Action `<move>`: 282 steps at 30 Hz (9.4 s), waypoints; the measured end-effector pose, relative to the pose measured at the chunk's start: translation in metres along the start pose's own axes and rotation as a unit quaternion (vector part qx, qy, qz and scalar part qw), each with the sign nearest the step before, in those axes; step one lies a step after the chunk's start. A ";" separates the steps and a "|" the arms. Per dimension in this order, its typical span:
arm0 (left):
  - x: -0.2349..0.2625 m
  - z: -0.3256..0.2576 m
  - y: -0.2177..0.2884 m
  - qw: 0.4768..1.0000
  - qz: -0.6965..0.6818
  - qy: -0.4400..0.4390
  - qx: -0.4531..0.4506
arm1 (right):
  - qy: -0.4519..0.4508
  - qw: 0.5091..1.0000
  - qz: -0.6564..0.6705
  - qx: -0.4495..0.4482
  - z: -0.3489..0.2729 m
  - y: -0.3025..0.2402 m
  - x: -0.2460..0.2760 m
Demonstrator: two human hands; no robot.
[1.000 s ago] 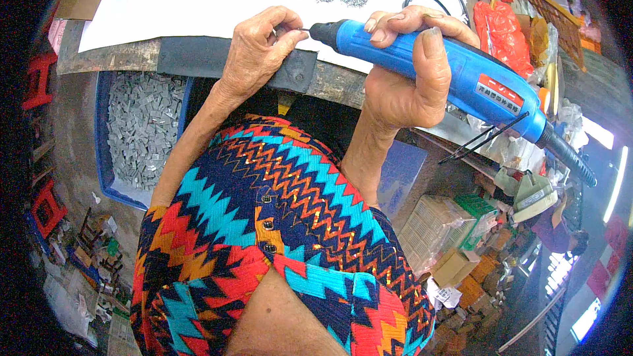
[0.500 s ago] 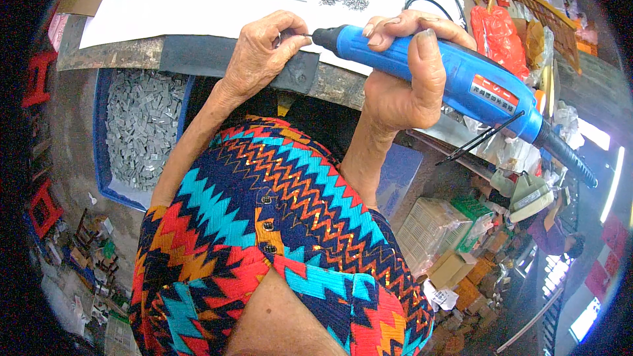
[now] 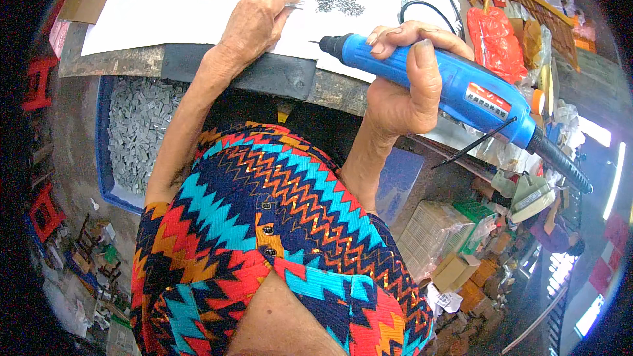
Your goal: Assembling small metal components using an electric screwdriver on a workbench.
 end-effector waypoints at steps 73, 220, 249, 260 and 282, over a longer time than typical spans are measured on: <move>0.002 -0.016 0.003 0.991 -0.120 -0.021 0.058 | -0.063 0.982 -0.177 0.003 0.012 0.052 -0.050; 0.001 -0.018 0.005 0.993 -0.100 -0.034 0.059 | -0.095 0.986 -0.140 -0.014 0.018 0.049 -0.049; 0.001 -0.016 0.005 0.992 -0.117 -0.028 0.048 | -0.063 0.983 -0.173 -0.015 0.010 0.056 -0.052; -0.001 -0.017 0.000 0.988 -0.119 -0.035 0.094 | -0.124 0.979 -0.164 -0.001 0.013 0.058 -0.057; 0.000 -0.014 0.000 0.985 -0.121 -0.052 0.110 | -0.205 0.914 -0.275 0.216 0.001 0.055 -0.068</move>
Point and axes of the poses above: each hand's wrist, its own z-axis towards the middle knuckle, its own x-axis out of the back of the hand, y = z × x, the point moved 6 cm from there along z, towards the middle knuckle, and after that the axes turned 7 degrees about y, right-handed, at the moved point
